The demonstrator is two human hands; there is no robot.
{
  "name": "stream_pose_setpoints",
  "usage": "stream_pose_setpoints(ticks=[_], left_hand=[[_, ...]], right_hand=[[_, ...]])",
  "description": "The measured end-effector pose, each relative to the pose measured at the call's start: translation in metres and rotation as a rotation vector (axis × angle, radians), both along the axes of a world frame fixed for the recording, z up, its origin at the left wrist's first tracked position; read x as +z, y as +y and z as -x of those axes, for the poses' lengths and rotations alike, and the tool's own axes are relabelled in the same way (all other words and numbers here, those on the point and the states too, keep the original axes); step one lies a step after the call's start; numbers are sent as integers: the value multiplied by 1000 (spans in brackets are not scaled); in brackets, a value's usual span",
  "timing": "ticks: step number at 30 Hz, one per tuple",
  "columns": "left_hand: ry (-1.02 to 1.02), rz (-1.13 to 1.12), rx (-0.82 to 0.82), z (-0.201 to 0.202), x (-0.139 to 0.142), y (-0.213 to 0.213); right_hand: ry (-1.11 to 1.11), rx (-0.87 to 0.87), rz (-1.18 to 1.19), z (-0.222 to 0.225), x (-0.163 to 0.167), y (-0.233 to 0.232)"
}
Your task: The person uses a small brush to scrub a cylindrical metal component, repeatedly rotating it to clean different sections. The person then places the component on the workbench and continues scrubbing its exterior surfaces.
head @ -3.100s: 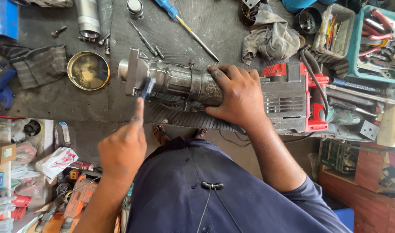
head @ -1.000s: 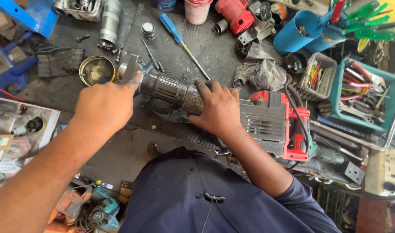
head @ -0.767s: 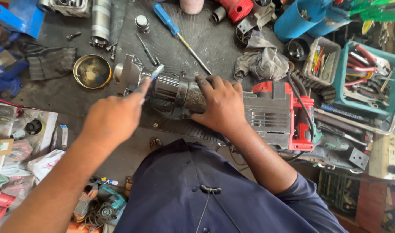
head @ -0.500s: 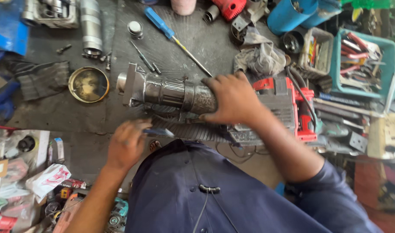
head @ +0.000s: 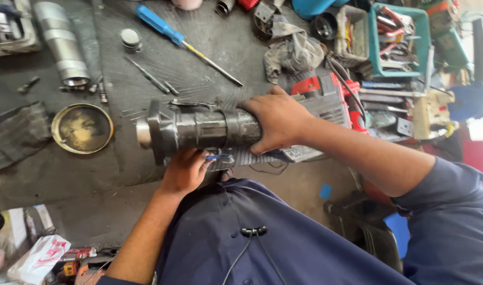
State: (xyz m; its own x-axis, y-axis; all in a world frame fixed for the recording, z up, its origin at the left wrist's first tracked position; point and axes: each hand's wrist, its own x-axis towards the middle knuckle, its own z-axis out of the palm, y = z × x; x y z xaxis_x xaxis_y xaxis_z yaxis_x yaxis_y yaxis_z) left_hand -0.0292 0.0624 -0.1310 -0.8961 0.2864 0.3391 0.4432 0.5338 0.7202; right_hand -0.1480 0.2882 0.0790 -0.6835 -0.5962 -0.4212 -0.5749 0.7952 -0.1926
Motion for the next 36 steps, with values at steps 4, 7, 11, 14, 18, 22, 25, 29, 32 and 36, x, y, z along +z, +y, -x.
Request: stream_pose_setpoints(ticks=[4,7,11,14,18,22,25,29,32,36], left_hand=[[239,-34,-10,10,15,-2],[213,63,6,17,18,2],[183,194,9,8,5,6],[191,206,22,4,3,-1],[196,66,-145,23,5,-1],[243,215,-52,34,6,60],[240,279,13,33,15,101],[211,288,151,19,66,64],[115,304,338,-23,114,8],[-23,255,500,-59,140,-24]], right_hand=[[271,-104,162,-23,3,5],[498,-93,234,-36,-3,8],[572,-85,157,-52,-18,11],[553,-77,152,-59,-26,17],[580,-94,221,-63,-28,29],[474,-132,245,-59,-23,42],[365,-205,228,-57,-19,48],[428,-185,360,-56,-18,52],[351,-216,433,-53,-15,51],[449,-158,397,-46,-6,32]])
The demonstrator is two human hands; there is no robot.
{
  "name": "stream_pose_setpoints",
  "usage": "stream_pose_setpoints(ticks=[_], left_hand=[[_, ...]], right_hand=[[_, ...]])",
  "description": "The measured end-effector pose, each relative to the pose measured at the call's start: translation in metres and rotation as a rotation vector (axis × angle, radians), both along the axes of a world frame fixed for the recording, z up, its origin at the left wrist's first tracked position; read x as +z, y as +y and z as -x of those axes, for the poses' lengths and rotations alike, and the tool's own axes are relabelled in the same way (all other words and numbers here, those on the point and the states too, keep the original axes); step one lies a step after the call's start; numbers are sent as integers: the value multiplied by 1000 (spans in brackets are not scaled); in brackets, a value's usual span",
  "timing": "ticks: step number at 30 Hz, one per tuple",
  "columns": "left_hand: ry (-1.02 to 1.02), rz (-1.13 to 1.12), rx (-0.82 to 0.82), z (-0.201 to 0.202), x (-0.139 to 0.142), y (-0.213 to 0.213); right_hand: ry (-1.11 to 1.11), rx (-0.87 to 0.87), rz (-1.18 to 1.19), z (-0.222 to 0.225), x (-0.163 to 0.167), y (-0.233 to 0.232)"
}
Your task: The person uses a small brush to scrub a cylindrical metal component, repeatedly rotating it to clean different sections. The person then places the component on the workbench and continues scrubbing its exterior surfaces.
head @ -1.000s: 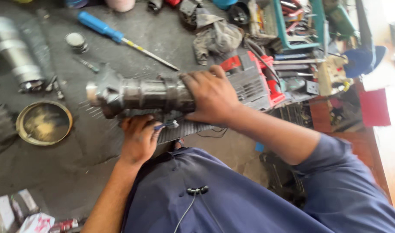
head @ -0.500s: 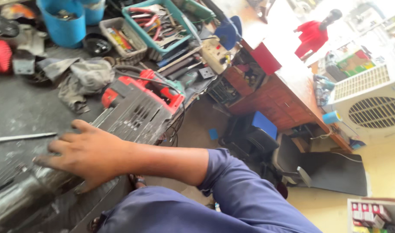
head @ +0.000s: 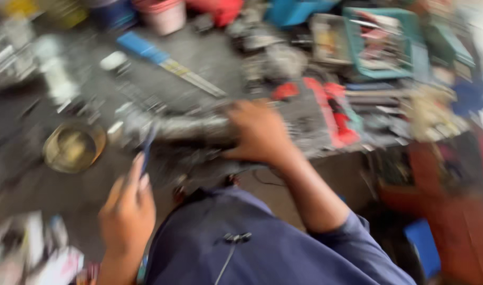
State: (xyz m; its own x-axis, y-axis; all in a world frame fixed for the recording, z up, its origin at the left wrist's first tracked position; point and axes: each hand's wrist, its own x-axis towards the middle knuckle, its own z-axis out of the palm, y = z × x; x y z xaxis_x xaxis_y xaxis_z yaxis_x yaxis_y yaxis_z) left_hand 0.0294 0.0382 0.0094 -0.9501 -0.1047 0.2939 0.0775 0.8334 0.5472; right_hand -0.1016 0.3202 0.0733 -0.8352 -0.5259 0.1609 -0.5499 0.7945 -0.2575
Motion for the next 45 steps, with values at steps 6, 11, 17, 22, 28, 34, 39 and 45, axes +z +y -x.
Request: stream_pose_setpoints(ticks=[6,11,17,22,28,34,39,45], left_hand=[[137,-25,28,7,17,3],[-53,-118,-50,9,34,52],[28,43,73,4,33,43],[30,146,20,-1,27,49],[-41,115,115,14,41,54],[-308,340,-2,38,87,56],[-423,355,-171,57,107,42],[-343,556,-119,75,124,23]], right_hand=[[-4,-7,-102,5,16,-19],[20,17,-105,3,14,-14],[30,41,-117,4,12,-10],[62,44,-70,5,10,-8],[13,29,-106,4,5,-3],[0,19,-110,3,16,-7],[38,46,-115,1,21,-11],[-57,-13,-126,1,20,-11]])
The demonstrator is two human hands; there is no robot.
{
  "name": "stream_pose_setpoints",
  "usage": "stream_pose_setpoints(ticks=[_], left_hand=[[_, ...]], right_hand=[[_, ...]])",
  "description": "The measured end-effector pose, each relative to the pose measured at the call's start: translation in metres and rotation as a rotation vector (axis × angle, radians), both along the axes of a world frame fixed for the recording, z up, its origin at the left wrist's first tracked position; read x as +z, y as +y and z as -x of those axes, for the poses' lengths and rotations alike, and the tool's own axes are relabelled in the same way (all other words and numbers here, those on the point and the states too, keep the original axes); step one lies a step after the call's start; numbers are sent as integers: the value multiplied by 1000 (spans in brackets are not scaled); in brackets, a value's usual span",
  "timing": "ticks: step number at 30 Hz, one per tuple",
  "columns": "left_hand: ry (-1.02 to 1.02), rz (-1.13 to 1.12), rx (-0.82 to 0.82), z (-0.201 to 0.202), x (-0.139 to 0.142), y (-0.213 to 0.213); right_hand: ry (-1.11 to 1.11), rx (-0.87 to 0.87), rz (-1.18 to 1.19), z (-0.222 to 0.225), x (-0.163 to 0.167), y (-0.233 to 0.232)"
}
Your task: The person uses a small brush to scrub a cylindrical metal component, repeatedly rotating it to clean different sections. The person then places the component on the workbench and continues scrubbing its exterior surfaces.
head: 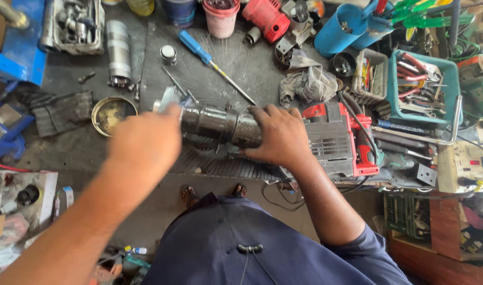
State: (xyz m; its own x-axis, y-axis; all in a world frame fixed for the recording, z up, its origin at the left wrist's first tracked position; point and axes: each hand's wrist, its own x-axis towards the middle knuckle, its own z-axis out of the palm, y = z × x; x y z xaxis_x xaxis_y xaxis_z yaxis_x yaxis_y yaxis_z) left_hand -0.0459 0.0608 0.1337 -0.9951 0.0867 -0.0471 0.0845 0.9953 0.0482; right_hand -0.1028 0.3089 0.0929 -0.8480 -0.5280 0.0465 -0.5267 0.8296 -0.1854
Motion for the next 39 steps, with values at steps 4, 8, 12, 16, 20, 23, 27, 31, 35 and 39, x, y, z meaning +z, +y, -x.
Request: stream_pose_setpoints(ticks=[4,8,12,16,20,23,27,31,35,39], left_hand=[[-7,-163,50,-17,-28,-12],[204,-352,35,-53,-91,4],[378,-411,149,-64,-121,-12],[530,-589,40,-60,-133,-18],[448,-666,-17,-67,-152,-26],[417,-720,-128,-74,-165,-36],[319,-772,-17,-82,-169,-47],[171,-1296,20,-85,-177,-43],[-489,-1877,135,-85,-201,-30],[-915,-2009,161,-73,-216,-12]], right_hand=[[59,27,-24,1,-1,-2],[39,11,-28,1,-1,-3],[23,20,-35,3,0,-5],[52,15,-18,4,3,-10],[111,104,141,2,0,-7],[225,174,299,0,-9,1],[374,130,399,-21,-27,6],[514,124,573,-65,-43,-3],[-40,64,686,-113,-70,-27],[-478,-77,863,-137,-100,-44]])
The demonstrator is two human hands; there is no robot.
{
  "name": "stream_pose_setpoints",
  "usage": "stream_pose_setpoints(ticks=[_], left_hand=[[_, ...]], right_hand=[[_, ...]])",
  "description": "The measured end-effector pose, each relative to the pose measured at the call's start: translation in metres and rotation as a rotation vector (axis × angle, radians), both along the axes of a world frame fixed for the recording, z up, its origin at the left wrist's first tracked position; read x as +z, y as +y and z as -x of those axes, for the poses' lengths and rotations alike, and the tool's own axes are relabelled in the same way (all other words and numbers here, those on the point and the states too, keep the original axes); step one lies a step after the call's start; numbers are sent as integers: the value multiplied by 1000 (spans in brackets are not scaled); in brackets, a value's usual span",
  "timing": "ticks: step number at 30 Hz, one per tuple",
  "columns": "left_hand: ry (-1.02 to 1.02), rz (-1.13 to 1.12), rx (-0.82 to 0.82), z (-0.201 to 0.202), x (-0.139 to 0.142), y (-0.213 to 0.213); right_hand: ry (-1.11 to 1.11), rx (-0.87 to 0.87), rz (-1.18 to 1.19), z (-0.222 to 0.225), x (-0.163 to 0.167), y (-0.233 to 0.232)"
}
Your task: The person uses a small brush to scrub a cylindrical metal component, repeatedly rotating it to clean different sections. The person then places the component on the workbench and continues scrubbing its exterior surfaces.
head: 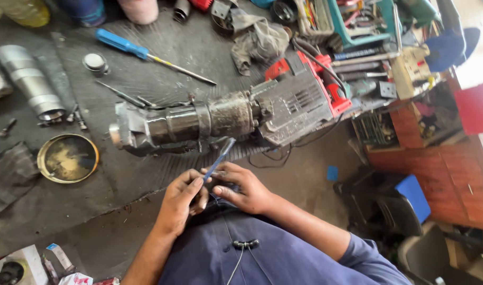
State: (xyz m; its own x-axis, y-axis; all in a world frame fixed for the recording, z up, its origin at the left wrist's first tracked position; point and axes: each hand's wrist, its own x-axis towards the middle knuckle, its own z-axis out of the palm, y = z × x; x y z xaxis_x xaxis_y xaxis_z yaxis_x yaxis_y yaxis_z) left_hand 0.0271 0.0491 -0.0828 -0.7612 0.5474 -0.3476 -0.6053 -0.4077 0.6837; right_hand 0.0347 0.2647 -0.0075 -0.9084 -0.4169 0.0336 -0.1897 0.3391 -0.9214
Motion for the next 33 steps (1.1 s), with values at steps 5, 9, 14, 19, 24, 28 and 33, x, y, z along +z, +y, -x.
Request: stream_pose_setpoints(ticks=[5,9,14,19,24,28,33], left_hand=[[213,269,-108,9,16,28],[1143,969,209,12,38,20],[1226,1258,365,28,39,9],[1585,1137,382,39,58,-1],[1649,1151,440,86,117,-62],[1550,1142,104,138,134,-98],[1464,1069,-168,157,108,-119]], right_hand=[[-7,-219,239,-11,-22,-1],[-183,-477,207,-10,-27,13],[-11,-493,-32,-1,-30,29],[-12,-654,-21,4,-32,16],[141,-792,-187,3,-11,-7],[304,-948,-251,0,9,-33],[337,-1034,-336,-2,15,-70]])
